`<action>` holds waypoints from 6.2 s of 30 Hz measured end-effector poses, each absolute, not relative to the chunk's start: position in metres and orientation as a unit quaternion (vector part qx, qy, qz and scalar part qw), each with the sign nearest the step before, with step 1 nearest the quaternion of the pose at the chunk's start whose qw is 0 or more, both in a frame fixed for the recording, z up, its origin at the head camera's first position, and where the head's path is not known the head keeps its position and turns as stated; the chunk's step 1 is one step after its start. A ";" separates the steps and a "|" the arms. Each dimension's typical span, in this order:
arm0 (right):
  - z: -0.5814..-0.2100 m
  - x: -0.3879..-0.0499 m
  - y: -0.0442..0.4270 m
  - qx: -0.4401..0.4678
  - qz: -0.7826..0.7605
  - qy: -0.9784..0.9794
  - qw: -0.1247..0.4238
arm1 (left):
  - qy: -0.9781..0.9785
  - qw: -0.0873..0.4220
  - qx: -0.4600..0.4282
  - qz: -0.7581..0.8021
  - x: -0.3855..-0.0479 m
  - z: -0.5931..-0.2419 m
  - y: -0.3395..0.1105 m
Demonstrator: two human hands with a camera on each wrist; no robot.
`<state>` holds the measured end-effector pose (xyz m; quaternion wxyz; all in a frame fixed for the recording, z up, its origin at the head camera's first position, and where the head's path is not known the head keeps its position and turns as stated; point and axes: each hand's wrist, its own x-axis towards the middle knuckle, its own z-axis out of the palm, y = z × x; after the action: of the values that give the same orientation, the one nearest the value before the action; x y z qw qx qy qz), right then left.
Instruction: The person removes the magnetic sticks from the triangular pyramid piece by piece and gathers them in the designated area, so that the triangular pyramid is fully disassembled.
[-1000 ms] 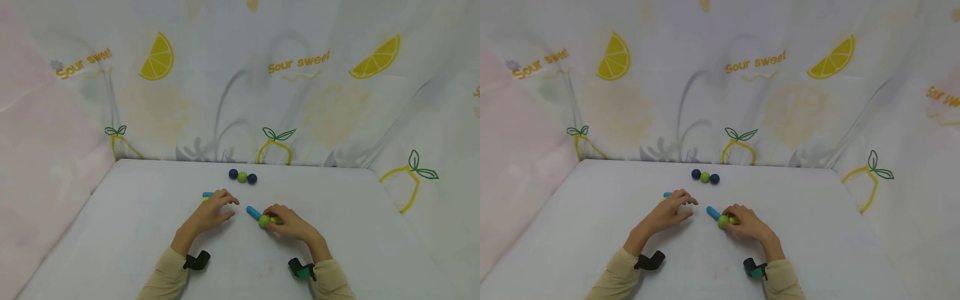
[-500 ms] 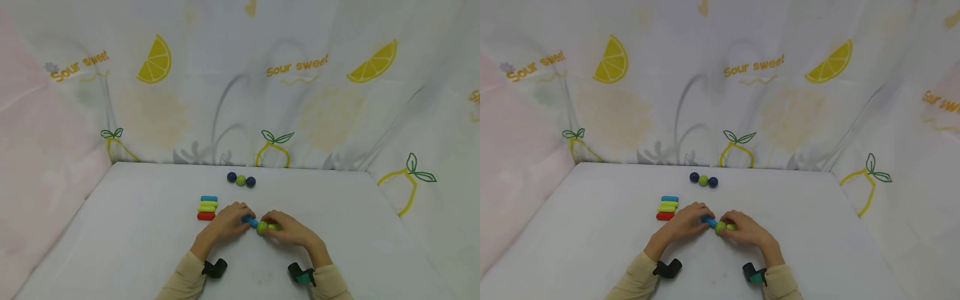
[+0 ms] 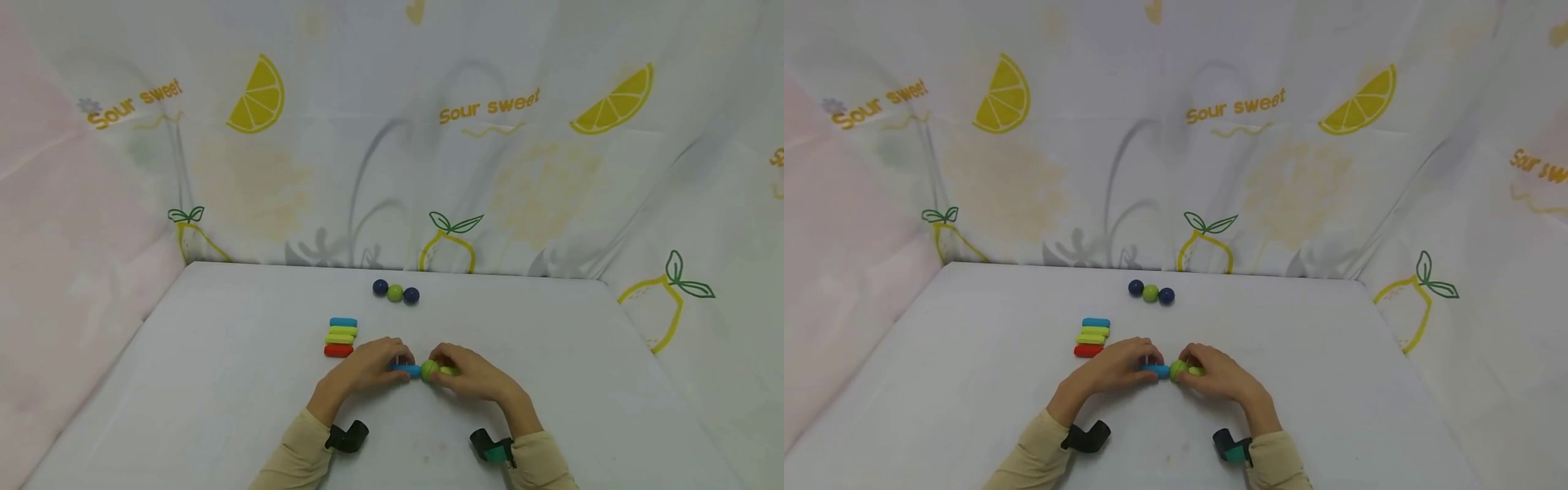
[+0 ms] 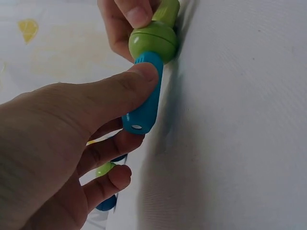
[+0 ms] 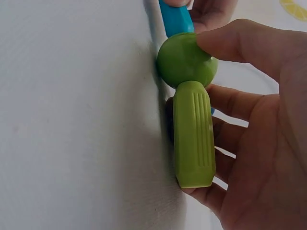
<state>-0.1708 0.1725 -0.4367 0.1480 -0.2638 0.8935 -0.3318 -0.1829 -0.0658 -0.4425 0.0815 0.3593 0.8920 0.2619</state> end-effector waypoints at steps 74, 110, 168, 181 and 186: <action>-0.430 -0.173 0.203 -0.276 -0.359 0.873 0.180 | 0.892 0.022 0.348 0.288 -0.173 -0.433 -0.064; -0.437 -0.179 0.200 -0.289 -0.365 0.870 0.163 | 0.890 -0.031 0.303 0.339 -0.179 -0.452 -0.017; -0.428 -0.172 0.210 -0.246 -0.342 0.888 0.183 | 0.966 -0.028 0.098 0.236 -0.279 -0.435 -0.112; -0.427 -0.171 0.197 -0.246 -0.350 0.892 0.143 | 0.913 -0.093 0.268 0.292 -0.213 -0.428 -0.084; -0.425 -0.170 0.191 -0.259 -0.350 0.892 0.123 | 0.861 -0.021 0.334 0.382 -0.182 -0.432 -0.067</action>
<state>-0.1704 0.1910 -0.4247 0.1229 -0.2591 0.8919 -0.3496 -0.1818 -0.0675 -0.4321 -0.0215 0.3340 0.8614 0.3819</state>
